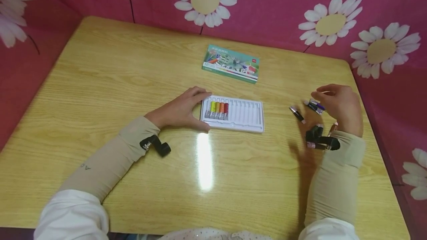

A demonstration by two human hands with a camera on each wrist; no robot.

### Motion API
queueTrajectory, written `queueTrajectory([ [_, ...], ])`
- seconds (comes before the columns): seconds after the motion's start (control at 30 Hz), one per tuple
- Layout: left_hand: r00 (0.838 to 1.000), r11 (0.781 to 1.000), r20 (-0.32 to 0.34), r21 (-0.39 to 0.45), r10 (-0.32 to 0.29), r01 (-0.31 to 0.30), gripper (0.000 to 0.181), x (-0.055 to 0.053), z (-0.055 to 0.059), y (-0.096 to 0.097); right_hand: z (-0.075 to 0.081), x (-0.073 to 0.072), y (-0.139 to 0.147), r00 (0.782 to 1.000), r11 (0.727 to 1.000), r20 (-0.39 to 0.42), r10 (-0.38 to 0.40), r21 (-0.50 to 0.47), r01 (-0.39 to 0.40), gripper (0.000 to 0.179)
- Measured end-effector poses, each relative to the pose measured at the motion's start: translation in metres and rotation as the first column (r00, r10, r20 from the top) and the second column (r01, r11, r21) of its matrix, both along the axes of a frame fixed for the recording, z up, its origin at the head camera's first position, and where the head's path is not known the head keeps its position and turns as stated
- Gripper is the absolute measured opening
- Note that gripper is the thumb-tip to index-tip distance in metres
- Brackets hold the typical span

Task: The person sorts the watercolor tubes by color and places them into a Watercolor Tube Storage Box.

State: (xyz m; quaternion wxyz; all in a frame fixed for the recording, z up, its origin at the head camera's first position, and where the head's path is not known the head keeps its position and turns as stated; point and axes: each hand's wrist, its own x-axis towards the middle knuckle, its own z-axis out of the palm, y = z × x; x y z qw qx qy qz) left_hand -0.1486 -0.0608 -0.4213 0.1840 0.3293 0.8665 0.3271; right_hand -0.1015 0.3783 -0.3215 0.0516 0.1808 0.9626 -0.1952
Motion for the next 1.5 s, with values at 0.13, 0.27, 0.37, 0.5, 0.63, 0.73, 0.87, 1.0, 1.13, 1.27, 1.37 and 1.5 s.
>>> queueTrajectory([
  [0.13, 1.0, 1.0, -0.006, 0.0, 0.001, -0.001, 0.118, 0.0, 0.0, 0.0, 0.002, 0.001, 0.005, 1.0, 1.0, 0.013, 0.003, 0.027, -0.004, 0.063],
  [0.27, 1.0, 1.0, -0.017, 0.004, -0.004, 0.004, 0.118, 0.0, 0.001, -0.001, 0.005, 0.003, 0.012, 1.0, 0.999, 0.026, 0.005, 0.053, -0.007, 0.064],
  [0.37, 1.0, 1.0, -0.018, 0.004, -0.005, 0.005, 0.118, 0.0, 0.001, -0.001, 0.006, 0.004, 0.016, 1.0, 0.997, 0.023, 0.005, 0.072, -0.007, 0.062],
  [0.5, 1.0, 1.0, -0.012, 0.0, 0.001, -0.001, 0.117, -0.001, 0.001, -0.002, 0.003, 0.002, 0.021, 0.999, 0.997, 0.032, -0.001, 0.074, -0.001, 0.061],
  [0.63, 1.0, 1.0, -0.01, 0.0, 0.004, -0.004, 0.117, -0.001, 0.001, -0.002, 0.0, 0.0, 0.029, 0.998, 0.999, 0.062, -0.031, 0.03, 0.029, 0.063],
  [0.73, 1.0, 1.0, -0.013, 0.0, -0.001, 0.001, 0.118, -0.001, 0.001, -0.003, -0.004, -0.002, 0.036, 0.996, 0.998, 0.071, -0.06, 0.003, 0.06, 0.063],
  [0.87, 1.0, 1.0, -0.01, -0.002, -0.005, 0.005, 0.119, 0.0, 0.001, -0.003, -0.011, -0.003, 0.044, 0.993, 0.996, 0.079, -0.092, -0.008, 0.093, 0.064],
  [1.0, 1.0, 1.0, -0.016, -0.001, -0.009, 0.009, 0.119, 0.0, -0.001, -0.002, -0.016, -0.004, 0.047, 0.987, 0.992, 0.102, -0.126, -0.012, 0.128, 0.065],
  [1.13, 1.0, 1.0, -0.019, -0.001, -0.011, 0.011, 0.118, 0.0, 0.0, -0.001, -0.02, -0.009, 0.05, 0.986, 0.992, 0.111, -0.124, -0.017, 0.127, 0.064],
  [1.27, 1.0, 1.0, -0.016, 0.0, -0.007, 0.007, 0.118, 0.0, 0.0, -0.001, -0.023, -0.015, 0.05, 0.987, 0.993, 0.114, -0.116, 0.012, 0.115, 0.062],
  [1.37, 1.0, 1.0, -0.02, 0.006, -0.006, 0.007, 0.118, 0.0, 0.0, -0.001, -0.024, -0.016, 0.049, 0.988, 0.994, 0.115, -0.1, 0.043, 0.096, 0.061],
  [1.5, 1.0, 1.0, -0.026, 0.016, -0.009, 0.009, 0.117, 0.001, 0.0, -0.001, -0.027, -0.017, 0.048, 0.991, 0.995, 0.105, -0.084, 0.069, 0.077, 0.06],
])
